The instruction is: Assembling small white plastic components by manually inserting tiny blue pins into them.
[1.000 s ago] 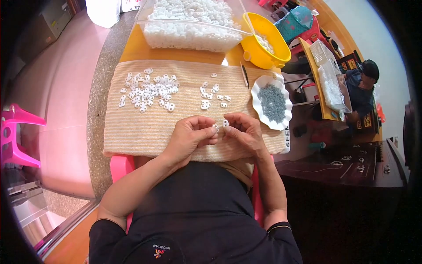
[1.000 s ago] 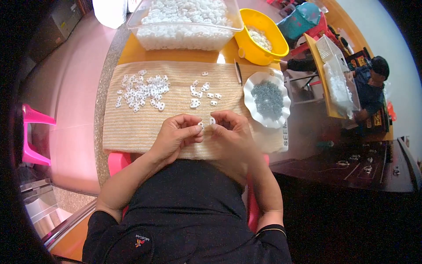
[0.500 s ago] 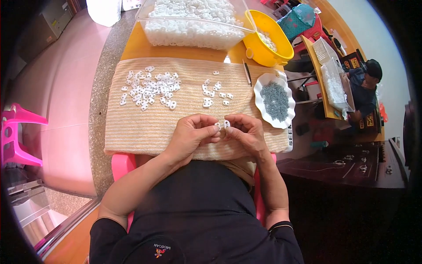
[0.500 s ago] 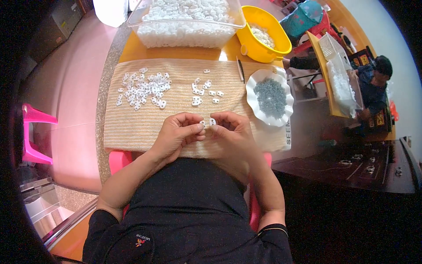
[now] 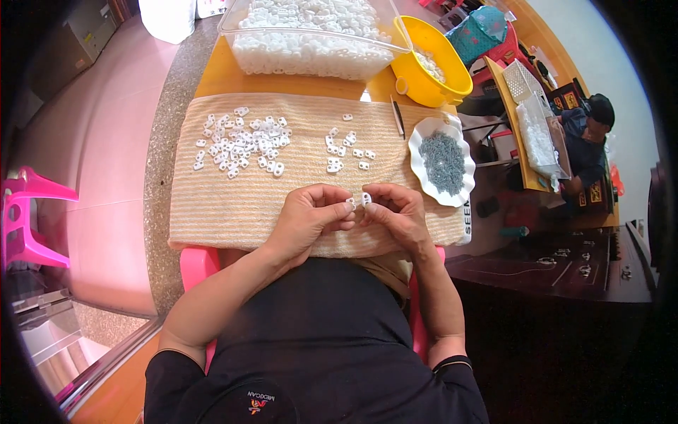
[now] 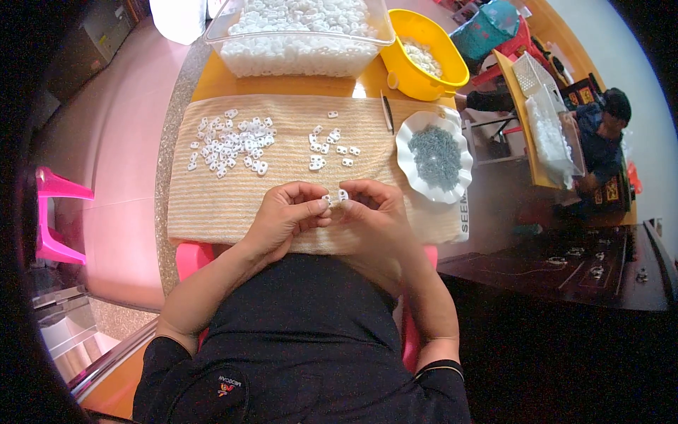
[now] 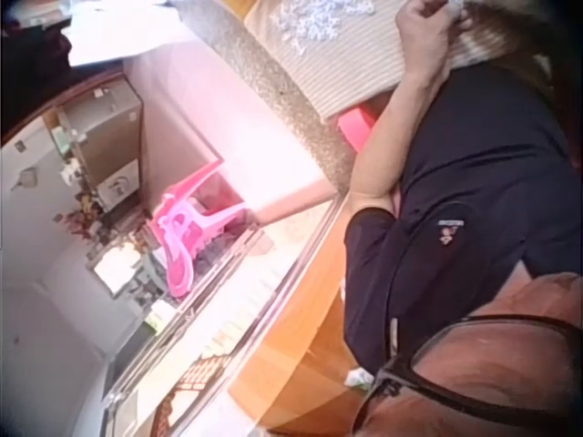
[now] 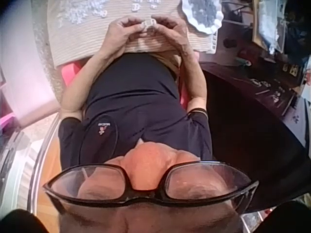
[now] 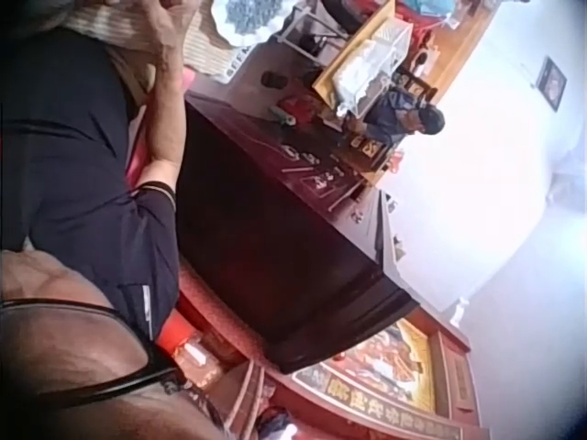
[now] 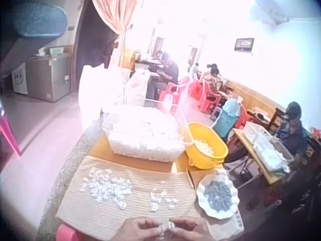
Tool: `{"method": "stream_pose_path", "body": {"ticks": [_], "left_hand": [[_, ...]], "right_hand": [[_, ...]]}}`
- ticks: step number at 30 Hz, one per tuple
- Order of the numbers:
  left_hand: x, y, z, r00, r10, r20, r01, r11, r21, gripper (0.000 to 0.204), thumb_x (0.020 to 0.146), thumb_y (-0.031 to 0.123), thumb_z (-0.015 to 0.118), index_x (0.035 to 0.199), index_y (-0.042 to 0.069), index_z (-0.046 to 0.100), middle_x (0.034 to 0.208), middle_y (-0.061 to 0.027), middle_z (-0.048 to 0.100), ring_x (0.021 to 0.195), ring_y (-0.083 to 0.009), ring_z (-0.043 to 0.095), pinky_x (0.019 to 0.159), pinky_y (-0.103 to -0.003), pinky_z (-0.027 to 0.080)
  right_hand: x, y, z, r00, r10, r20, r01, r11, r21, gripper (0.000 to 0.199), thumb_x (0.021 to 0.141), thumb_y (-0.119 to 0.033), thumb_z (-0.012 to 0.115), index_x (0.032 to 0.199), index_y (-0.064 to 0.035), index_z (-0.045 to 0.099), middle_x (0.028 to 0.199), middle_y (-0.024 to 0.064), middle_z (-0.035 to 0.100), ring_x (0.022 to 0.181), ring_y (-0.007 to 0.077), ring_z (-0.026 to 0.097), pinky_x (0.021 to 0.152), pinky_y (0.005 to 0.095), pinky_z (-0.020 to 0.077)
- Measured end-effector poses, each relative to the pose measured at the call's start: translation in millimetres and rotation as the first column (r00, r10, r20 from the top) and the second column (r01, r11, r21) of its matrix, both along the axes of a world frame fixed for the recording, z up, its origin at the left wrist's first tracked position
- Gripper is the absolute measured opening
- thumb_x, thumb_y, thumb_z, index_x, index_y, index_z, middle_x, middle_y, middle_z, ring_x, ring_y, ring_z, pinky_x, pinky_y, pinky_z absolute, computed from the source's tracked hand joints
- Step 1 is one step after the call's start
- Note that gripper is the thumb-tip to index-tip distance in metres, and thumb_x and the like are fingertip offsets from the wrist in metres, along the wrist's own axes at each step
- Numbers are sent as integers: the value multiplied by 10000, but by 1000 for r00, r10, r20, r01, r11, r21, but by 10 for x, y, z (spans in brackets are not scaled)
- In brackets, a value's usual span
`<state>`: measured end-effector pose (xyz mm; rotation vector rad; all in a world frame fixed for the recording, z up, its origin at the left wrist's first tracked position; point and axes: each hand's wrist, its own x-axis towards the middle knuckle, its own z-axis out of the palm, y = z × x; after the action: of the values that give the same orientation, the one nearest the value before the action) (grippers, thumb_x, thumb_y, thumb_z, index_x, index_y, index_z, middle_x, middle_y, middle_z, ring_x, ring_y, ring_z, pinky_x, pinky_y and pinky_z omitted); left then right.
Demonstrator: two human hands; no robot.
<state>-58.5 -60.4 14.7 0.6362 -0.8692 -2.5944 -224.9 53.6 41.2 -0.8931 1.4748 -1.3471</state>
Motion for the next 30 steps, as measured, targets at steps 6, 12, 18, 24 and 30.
{"method": "stream_pose_path", "body": {"ticks": [6, 12, 18, 24, 30], "left_hand": [[-2, 2, 5, 1000, 0, -1, 0, 1000, -4, 146, 865, 37, 654, 1000, -4, 616, 889, -74, 658, 779, -129, 647, 727, -267, 573], [-1, -4, 6, 1000, -6, -7, 6, 1000, -4, 147, 866, 38, 652, 1001, -6, 614, 891, -75, 658, 779, -128, 647, 722, -267, 572], [-6, -3, 0, 1000, -6, -4, 6, 1000, -9, 151, 864, 39, 654, 1002, -7, 615, 899, -75, 658, 786, -128, 646, 724, -267, 572], [-6, -2, -2, 1000, -11, -12, 11, 1000, -3, 150, 865, 38, 654, 1002, -9, 617, 904, -79, 659, 790, -127, 645, 730, -265, 573], [-4, -4, 7, 1000, -17, -17, 17, 1000, -7, 148, 866, 37, 653, 1002, -9, 617, 900, -81, 660, 788, -126, 645, 719, -258, 574]], "right_hand": [[-21, 1, -27, 1000, 17, -13, -17, 1000, -11, 279, 874, -18, 643, 1138, 57, 595, 923, 102, 664, 747, 157, 645, 692, 282, 547], [-19, 2, -23, 1000, 15, -18, -15, 1000, 0, 274, 875, -21, 641, 1134, 57, 601, 913, 98, 664, 744, 152, 644, 687, 279, 546], [-21, 2, -30, 1000, 15, -11, -15, 1000, -1, 275, 876, -19, 639, 1138, 56, 600, 930, 97, 663, 749, 154, 646, 685, 281, 554], [-5, -4, -10, 1000, 24, -9, -24, 1000, -8, 275, 875, -7, 636, 1139, 59, 600, 938, 101, 664, 767, 155, 648, 686, 282, 561], [27, -12, 20, 1000, 28, 7, -28, 1000, 1, 273, 873, 3, 632, 1137, 63, 600, 958, 119, 668, 792, 166, 656, 690, 287, 563]]}}
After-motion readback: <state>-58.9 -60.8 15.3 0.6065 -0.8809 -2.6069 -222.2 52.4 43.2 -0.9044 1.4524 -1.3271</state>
